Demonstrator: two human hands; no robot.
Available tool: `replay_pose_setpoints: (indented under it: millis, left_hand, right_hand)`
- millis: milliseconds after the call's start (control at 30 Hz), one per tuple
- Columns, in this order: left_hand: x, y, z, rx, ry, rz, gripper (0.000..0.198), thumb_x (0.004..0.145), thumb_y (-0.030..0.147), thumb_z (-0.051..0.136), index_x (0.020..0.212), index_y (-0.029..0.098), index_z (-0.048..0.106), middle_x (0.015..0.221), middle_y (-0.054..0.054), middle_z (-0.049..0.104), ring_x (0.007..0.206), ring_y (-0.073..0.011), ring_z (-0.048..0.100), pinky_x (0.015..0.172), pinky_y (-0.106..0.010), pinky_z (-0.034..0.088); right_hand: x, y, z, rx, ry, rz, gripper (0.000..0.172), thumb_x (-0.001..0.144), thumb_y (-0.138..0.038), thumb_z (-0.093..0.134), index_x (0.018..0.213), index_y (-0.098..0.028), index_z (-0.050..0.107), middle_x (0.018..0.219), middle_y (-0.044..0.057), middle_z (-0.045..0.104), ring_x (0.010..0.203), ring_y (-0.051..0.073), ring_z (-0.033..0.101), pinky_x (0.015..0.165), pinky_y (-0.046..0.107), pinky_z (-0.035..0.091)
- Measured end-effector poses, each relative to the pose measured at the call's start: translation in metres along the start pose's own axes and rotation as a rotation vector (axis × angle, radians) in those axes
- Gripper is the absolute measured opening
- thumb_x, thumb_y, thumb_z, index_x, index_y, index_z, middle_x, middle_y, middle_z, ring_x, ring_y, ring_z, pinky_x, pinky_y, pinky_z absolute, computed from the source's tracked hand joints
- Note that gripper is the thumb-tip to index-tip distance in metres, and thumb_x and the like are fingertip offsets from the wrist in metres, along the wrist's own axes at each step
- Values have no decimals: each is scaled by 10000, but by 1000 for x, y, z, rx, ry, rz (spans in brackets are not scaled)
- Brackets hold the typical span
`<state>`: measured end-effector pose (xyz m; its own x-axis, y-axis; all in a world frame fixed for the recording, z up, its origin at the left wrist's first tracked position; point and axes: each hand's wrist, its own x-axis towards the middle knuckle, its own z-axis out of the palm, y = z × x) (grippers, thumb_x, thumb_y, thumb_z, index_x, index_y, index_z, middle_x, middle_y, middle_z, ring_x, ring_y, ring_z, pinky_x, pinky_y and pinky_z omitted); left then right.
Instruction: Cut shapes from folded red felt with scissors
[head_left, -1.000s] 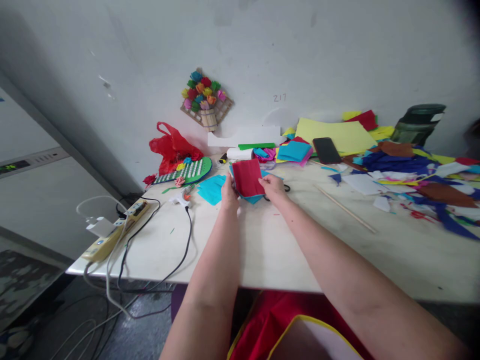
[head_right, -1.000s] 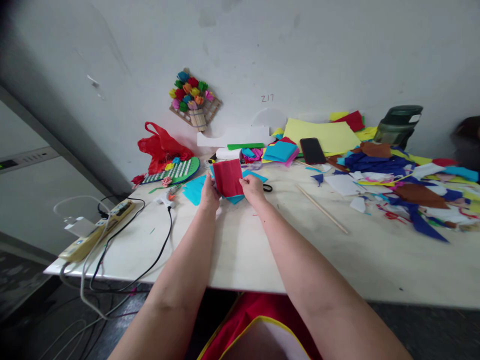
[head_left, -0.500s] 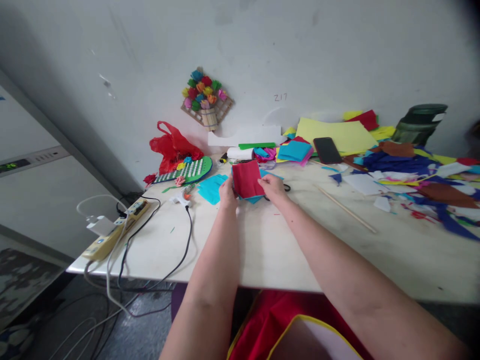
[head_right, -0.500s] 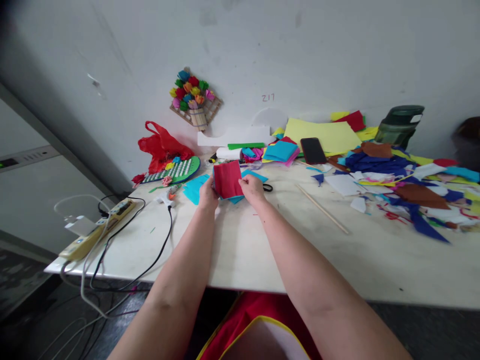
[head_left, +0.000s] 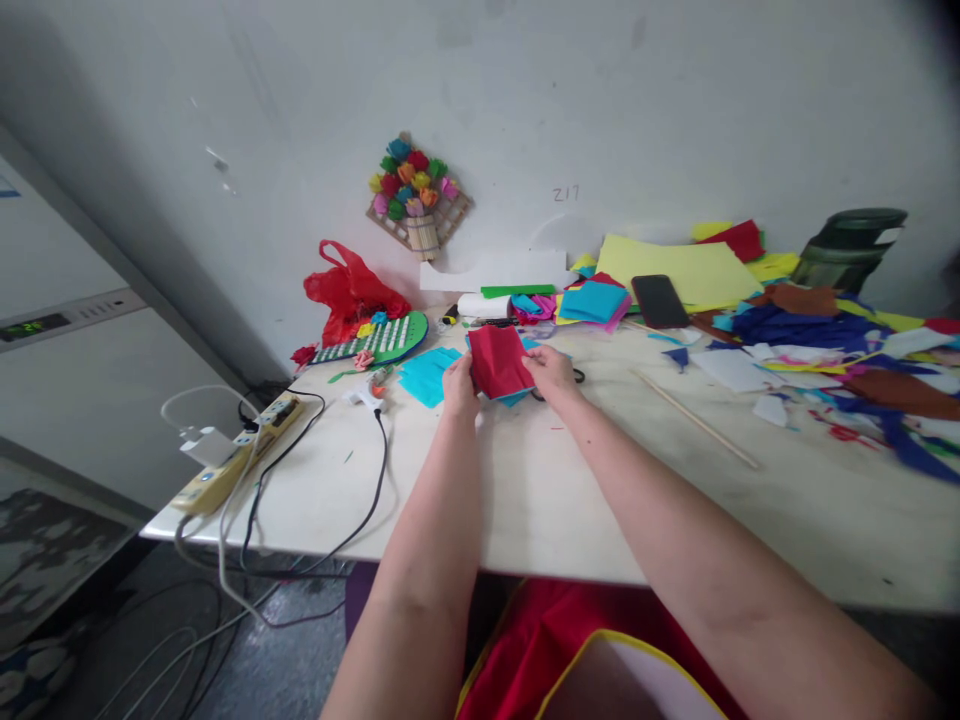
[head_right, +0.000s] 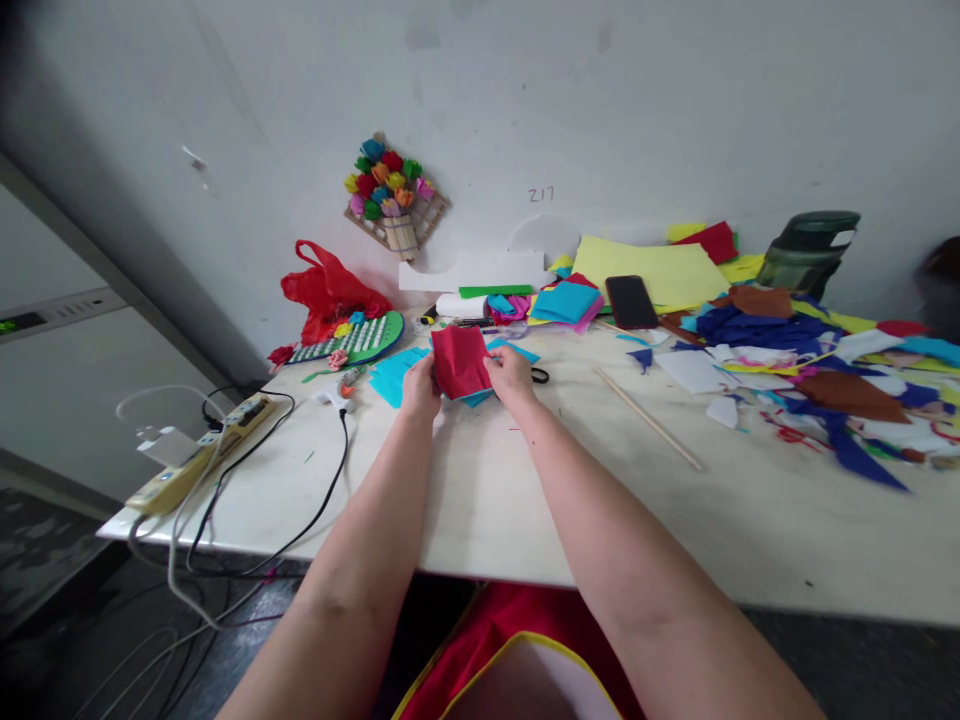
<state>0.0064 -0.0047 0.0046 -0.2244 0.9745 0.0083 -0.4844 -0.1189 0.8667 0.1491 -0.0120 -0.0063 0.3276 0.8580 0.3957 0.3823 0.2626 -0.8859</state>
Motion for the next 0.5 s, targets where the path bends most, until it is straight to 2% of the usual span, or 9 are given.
replay_pose_setpoints:
  millis: [233, 500]
  left_hand:
    - [-6, 2, 5, -94, -140, -96, 224, 635, 301, 676, 756, 137, 583, 582, 11, 562, 488, -84, 507, 448, -190, 354]
    - [-4, 1, 4, -127, -128, -167, 188, 683, 300, 660, 760, 147, 580, 585, 9, 574, 499, -94, 519, 476, -204, 381]
  right_hand:
    - [-1, -6, -7, 47, 68, 38, 205, 680, -331, 530, 679, -161, 644, 604, 22, 597, 619, 170, 528, 624, 290, 412]
    - [6, 8, -1, 218, 179, 118, 307, 664, -416, 547, 740, -138, 653, 624, 19, 593, 626, 159, 515, 603, 273, 414]
